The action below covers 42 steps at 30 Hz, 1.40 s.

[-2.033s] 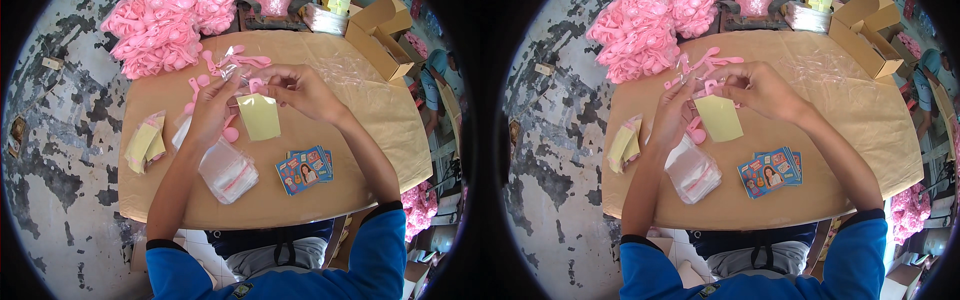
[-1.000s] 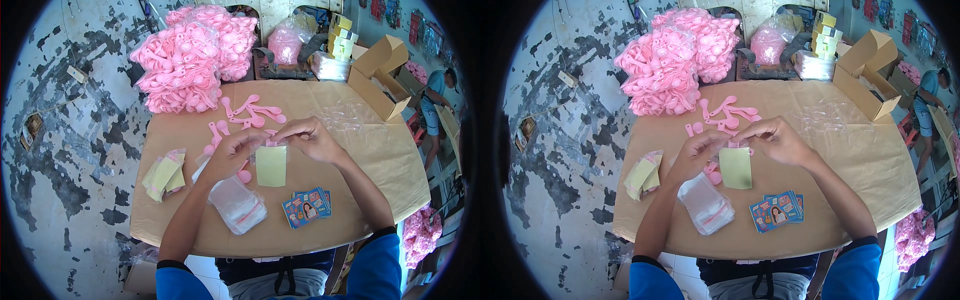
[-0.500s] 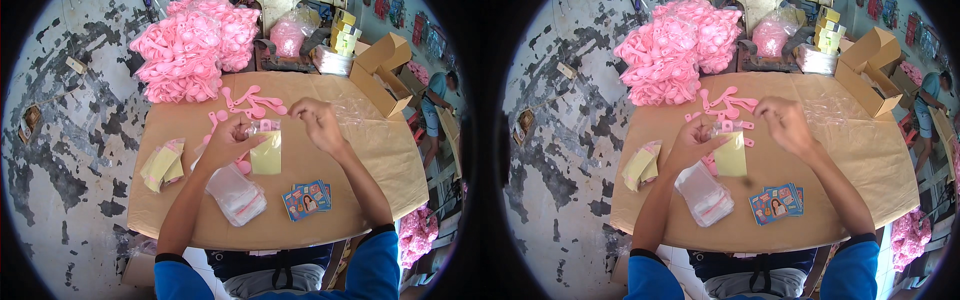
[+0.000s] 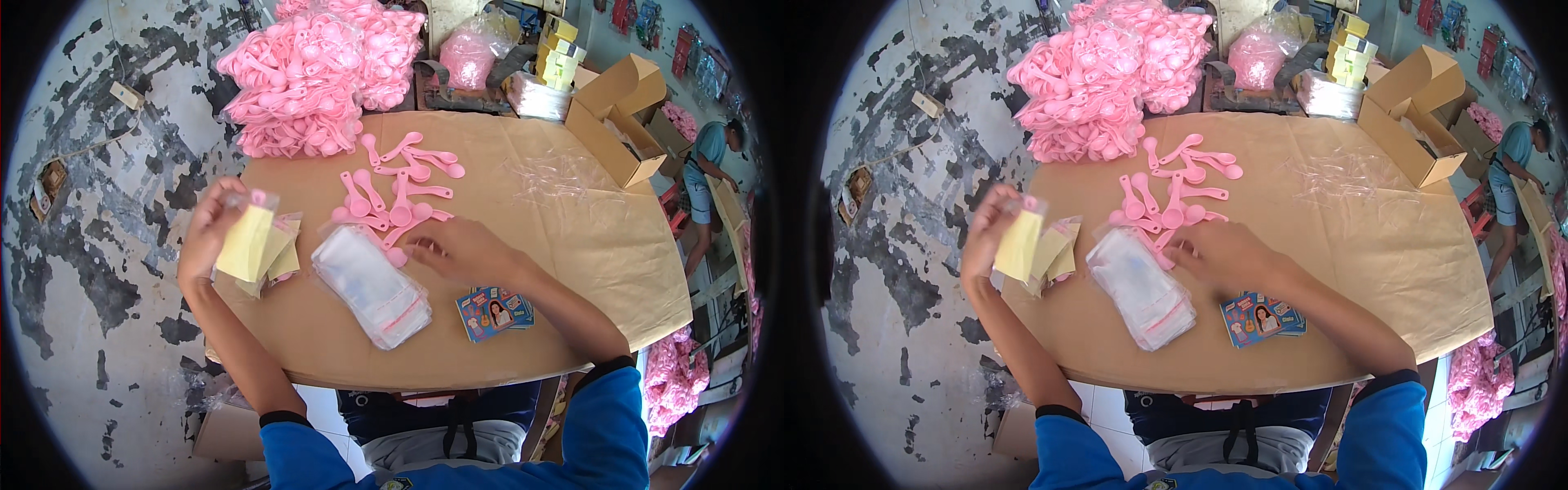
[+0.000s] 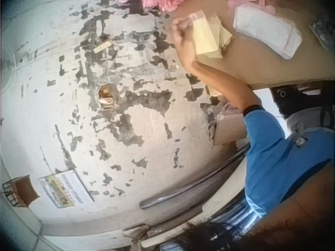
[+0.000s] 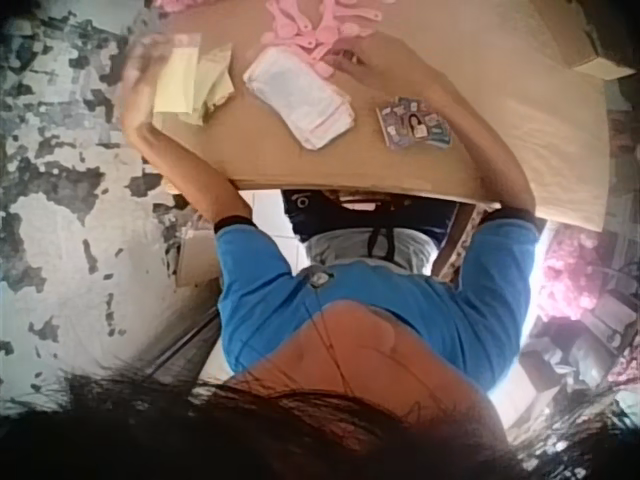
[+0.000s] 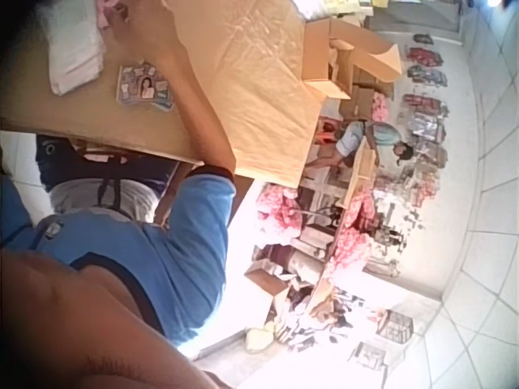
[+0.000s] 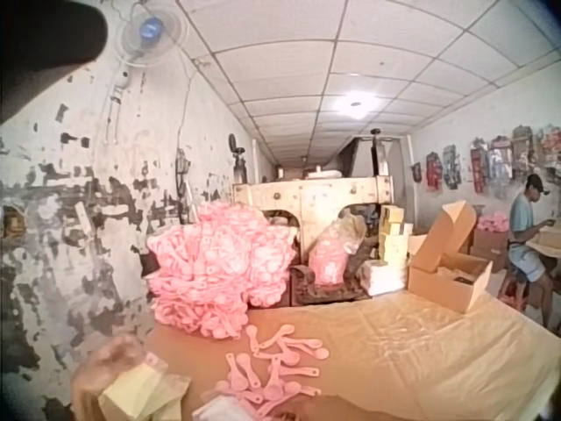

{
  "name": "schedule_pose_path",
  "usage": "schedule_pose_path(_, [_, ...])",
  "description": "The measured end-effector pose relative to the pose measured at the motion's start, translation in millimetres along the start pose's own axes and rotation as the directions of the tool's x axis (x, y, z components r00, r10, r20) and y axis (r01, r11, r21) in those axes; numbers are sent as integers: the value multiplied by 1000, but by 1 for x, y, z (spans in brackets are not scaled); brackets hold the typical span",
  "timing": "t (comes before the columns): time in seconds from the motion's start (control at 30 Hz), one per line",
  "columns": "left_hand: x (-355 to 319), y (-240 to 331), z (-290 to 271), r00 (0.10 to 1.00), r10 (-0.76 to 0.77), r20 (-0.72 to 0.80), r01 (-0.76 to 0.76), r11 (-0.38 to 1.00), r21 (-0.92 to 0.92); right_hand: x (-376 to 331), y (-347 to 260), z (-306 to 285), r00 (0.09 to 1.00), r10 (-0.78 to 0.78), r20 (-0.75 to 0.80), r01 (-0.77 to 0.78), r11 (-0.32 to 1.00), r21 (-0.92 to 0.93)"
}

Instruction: The person packages plastic spoons and printed cards by inserting them into clear plastic sleeves by hand.

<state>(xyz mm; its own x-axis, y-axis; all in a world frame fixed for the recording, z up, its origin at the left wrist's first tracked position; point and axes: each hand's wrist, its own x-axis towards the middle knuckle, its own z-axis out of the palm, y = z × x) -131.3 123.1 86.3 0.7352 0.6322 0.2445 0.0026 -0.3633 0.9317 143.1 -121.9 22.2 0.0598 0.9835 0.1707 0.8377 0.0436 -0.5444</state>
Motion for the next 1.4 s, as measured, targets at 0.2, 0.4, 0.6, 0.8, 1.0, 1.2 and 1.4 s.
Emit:
schedule_pose_path(0.2, [1, -43, 20, 982, 40, 186, -107, 925, 366, 26, -9, 19, 968, 165, 187, -146, 983, -110])
schedule_pose_path(0.4, [-8, -19, 111, 659, -65, 749, -211, 940, 267, 34, 13, 23, 960, 44, 276, -52, 998, 23])
schedule_pose_path(0.6, [7, -28, 119, 610, -41, 792, -305, 910, 281, 27, 15, -14, 999, 38, 5, -38, 999, 8])
schedule_pose_path(0.8, [27, -26, 165, 604, 239, 761, 35, 945, -325, -2, -19, -93, 996, 88, -11, -77, 922, 380])
schedule_pose_path(1.0, [61, -8, 223, 871, 61, 488, 189, 875, -446, -43, 18, -75, 982, 36, 186, -78, 971, 226])
schedule_pose_path(1.2, [53, -23, 227, 932, -25, 362, 259, 744, -616, -67, 52, -57, 889, -10, 458, -58, 989, 135])
schedule_pose_path(1.4, [44, -18, 223, 983, -62, 174, 150, 818, -555, -63, 57, -60, 894, 138, 426, -255, 939, 232])
